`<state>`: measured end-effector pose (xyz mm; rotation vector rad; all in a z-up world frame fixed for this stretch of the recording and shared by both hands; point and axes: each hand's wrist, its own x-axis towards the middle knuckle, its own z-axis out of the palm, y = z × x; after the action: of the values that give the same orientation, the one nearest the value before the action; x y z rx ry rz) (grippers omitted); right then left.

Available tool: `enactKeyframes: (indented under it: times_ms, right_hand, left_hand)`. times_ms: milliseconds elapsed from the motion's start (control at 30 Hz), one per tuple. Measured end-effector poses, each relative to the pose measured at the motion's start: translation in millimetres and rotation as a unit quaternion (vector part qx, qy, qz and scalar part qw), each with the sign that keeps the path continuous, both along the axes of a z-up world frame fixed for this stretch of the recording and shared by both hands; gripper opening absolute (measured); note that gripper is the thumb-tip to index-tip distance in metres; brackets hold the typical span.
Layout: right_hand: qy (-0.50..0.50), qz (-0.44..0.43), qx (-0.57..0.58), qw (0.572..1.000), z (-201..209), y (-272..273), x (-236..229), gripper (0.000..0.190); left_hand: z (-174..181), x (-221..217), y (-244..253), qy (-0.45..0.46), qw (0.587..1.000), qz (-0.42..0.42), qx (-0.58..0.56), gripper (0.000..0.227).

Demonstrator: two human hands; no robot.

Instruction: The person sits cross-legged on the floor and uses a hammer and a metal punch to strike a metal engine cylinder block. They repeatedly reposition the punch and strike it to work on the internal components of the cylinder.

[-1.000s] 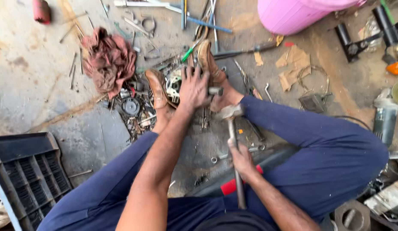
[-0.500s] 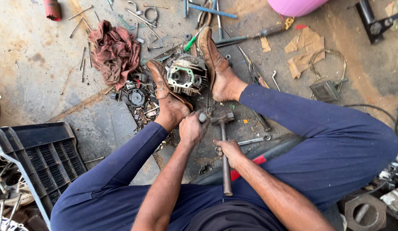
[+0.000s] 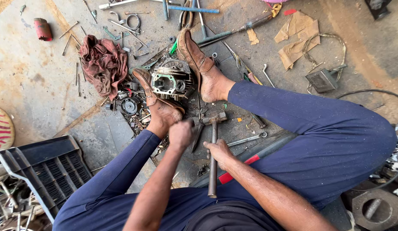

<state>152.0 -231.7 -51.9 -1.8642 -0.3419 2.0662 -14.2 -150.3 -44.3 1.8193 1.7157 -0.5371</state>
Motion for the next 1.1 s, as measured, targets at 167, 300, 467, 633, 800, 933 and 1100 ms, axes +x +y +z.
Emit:
enactKeyframes:
  times_ms: [167,300,467,633,800,933,1100]
  right_hand:
    - [0.003,0.005,-0.01,1.0,6,7,-3,0.033]
    - [0.018,0.005,0.005,1.0,5,7,-3,0.034]
    - [0.009,0.027,0.03,0.999,4,7,-3,0.033]
    - [0.017,0.029,0.036,0.999,8,12,-2,0.03]
    - [0.016,0.028,0.031,0.999,4,10,-5,0.032]
    - [0.008,0.048,0.037,0.998,-11,7,-6,0.037]
    - [-0.055,0.105,0.131,0.984,-42,-10,-5,0.041]
  left_hand:
    - [92,-30,51,-0.041,0.95,0.009,0.311,0.074]
    - [104,-51,114,-0.015,0.913,-0.136,0.384,0.116]
    - [97,-67,161,0.026,0.933,-0.229,0.276,0.094]
    - [127,-56,157,0.01,0.941,-0.218,0.257,0.085]
    - [158,-61,133,-0.057,0.932,-0.128,0.335,0.09]
    - [164,-71,111,-0.215,0.883,0.043,0.415,0.083]
    - [113,-69,100,-0.641,0.606,0.463,0.083,0.051]
